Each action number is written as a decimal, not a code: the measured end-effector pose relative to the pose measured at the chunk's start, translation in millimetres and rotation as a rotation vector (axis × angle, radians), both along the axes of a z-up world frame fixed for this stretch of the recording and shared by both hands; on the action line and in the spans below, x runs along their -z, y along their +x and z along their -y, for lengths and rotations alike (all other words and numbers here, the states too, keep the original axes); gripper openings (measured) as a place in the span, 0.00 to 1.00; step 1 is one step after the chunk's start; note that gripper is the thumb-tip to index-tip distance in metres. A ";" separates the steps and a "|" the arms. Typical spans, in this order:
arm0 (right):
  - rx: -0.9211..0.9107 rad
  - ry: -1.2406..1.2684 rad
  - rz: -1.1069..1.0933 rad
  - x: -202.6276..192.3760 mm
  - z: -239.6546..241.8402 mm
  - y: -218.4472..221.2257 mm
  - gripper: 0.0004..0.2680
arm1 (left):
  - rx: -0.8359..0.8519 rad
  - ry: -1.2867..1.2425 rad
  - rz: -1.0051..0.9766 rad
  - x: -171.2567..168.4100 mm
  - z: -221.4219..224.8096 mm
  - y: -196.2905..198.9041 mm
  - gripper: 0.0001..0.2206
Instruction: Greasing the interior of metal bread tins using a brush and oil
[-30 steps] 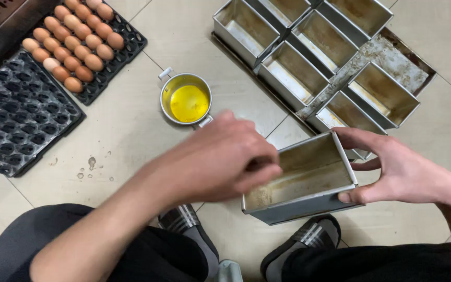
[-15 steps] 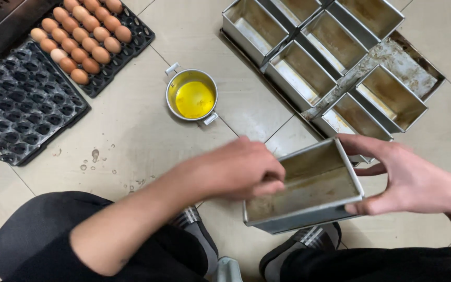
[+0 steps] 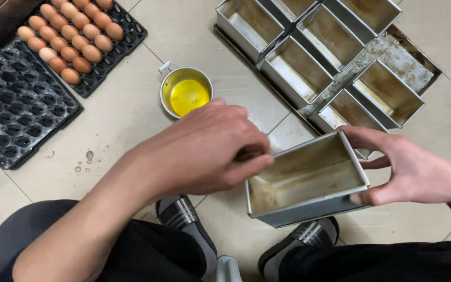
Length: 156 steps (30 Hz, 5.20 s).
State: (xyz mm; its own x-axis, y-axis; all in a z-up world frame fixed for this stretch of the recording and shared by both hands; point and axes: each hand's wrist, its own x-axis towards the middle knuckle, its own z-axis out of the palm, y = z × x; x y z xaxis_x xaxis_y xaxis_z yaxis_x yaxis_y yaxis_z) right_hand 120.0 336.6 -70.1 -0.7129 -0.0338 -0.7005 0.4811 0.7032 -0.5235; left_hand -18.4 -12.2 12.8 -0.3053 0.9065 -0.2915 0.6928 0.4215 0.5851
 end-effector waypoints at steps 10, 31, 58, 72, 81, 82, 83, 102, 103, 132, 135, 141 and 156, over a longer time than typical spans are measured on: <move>-0.046 -0.013 -0.022 -0.6 0.6 -3.8 0.55 | -0.020 0.026 0.030 14.3 2.3 -2.4 0.17; 0.167 -0.478 -0.065 6.7 17.3 2.5 0.51 | -0.103 0.669 -0.074 5.3 -13.6 10.8 0.12; 0.188 -0.559 -0.064 10.2 22.6 6.0 0.47 | -0.231 0.851 -0.129 -1.9 -3.0 13.6 0.09; 0.211 -0.552 -0.017 8.4 30.1 6.3 0.48 | -0.172 0.745 -0.072 -11.1 10.0 23.9 0.15; 0.207 -0.602 -0.054 9.9 32.3 5.4 0.48 | -0.211 0.802 -0.123 6.5 8.0 16.2 0.10; 0.215 -0.599 -0.057 6.3 31.7 6.1 0.48 | -0.203 0.805 -0.120 2.5 10.2 16.0 0.10; 0.224 -0.587 -0.055 2.8 31.9 4.9 0.48 | -0.207 0.813 -0.128 -2.0 13.5 15.2 0.10; 0.133 -0.329 -0.034 2.4 30.1 -2.4 0.49 | -0.067 0.484 -0.045 58.5 38.2 33.0 0.12; 0.130 -0.322 -0.029 1.7 26.4 -2.8 0.49 | -0.072 0.489 -0.042 43.8 44.8 26.1 0.12; 0.034 -0.098 -0.435 -21.4 48.3 20.3 0.46 | -0.289 0.555 -0.524 -12.0 86.2 -6.7 0.05; 0.155 -0.103 -0.464 -15.1 43.0 28.0 0.45 | -0.314 0.594 -0.511 -25.3 84.0 -4.1 0.04; 0.357 -0.295 -0.621 1.5 10.6 47.9 0.45 | -0.610 0.696 -0.549 -11.7 94.0 -8.6 0.06; 0.386 -0.042 -1.178 -5.5 16.9 82.3 0.45 | -0.629 0.672 -0.452 -1.7 66.6 -7.9 0.09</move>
